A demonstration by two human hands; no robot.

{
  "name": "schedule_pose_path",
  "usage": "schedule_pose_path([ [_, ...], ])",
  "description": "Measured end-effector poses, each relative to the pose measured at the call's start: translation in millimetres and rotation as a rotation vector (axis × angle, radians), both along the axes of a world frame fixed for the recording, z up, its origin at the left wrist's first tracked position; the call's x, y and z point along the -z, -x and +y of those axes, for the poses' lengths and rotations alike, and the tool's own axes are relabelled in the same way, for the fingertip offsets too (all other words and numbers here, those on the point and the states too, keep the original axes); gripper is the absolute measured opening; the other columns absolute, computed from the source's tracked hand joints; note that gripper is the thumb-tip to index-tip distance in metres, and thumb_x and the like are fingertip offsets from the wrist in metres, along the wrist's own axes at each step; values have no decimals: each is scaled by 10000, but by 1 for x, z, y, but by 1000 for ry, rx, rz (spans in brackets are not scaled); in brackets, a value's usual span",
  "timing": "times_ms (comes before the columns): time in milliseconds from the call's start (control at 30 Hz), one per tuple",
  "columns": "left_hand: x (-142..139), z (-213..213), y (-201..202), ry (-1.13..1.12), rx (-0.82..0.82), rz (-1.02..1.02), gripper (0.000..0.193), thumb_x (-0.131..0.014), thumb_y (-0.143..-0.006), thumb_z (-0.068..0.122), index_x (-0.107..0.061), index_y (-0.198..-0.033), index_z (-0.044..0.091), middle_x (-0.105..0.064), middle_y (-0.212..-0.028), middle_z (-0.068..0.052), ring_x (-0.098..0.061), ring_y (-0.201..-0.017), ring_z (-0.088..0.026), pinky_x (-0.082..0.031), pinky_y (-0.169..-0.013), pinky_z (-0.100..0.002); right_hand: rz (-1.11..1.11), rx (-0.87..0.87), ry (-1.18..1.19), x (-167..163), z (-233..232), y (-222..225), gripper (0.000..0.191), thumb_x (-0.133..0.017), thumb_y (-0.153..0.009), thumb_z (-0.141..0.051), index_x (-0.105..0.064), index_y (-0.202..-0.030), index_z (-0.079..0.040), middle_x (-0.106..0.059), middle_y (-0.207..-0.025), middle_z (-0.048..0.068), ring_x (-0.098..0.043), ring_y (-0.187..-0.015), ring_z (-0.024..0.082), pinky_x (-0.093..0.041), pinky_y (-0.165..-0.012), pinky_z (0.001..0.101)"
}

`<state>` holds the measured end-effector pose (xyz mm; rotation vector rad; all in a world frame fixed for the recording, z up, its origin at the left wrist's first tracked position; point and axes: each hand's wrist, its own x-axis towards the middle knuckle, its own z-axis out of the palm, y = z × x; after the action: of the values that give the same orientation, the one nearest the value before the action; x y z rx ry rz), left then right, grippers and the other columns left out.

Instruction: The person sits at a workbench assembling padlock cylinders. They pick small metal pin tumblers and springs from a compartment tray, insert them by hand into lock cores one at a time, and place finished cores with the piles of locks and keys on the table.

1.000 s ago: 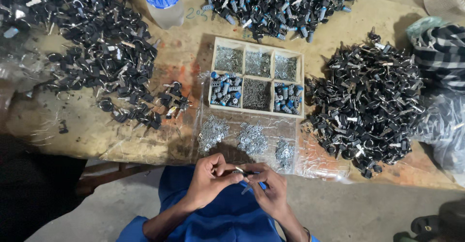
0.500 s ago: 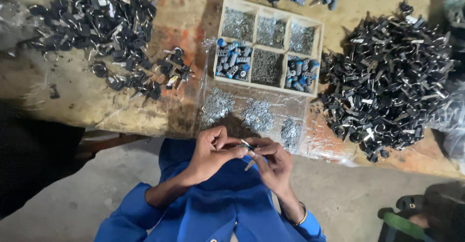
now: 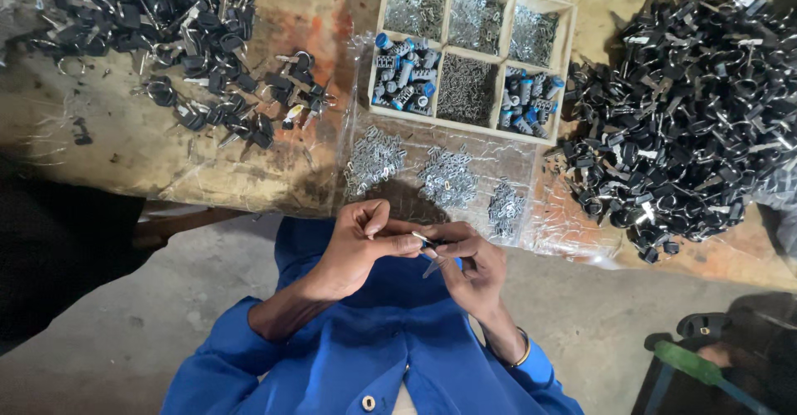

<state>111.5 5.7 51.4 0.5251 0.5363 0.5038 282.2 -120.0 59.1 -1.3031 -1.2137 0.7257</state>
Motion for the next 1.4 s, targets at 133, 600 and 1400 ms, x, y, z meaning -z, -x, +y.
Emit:
schedule_pose_path([
  [133, 1, 2, 4, 7, 2, -24, 484, -719, -864, -141, -351, -708, 131, -754, -1070, -296, -773, -899, -280, -649, -753, -350, 55, 49, 50, -5, 1, -8, 166, -732, -904, 102, -653, -1021, 15, -728, -1140, 222, -739, -971, 251, -620, -813, 321],
  [600, -7, 1, 12, -158, -21, 128, 505, -745, -881, -99, -333, -688, 121, -760, -1080, -274, -757, -926, -223, -659, -801, -335, -328, -143, 54, -50, 17, -18, 206, -741, -841, 68, -764, -1024, -25, -738, -1055, 116, -745, -967, 235, -612, -818, 316],
  [1400, -36, 21, 10, -689, 438, 153, 192, -846, -869, 114, -682, -913, 25, -764, -821, -40, -756, -815, -72, -581, -693, -238, -1126, 404, 250, -70, 70, -200, 306, -819, -893, -49, -758, -1193, -55, -736, -1235, 114, -658, -1112, 331, -515, -951, 455],
])
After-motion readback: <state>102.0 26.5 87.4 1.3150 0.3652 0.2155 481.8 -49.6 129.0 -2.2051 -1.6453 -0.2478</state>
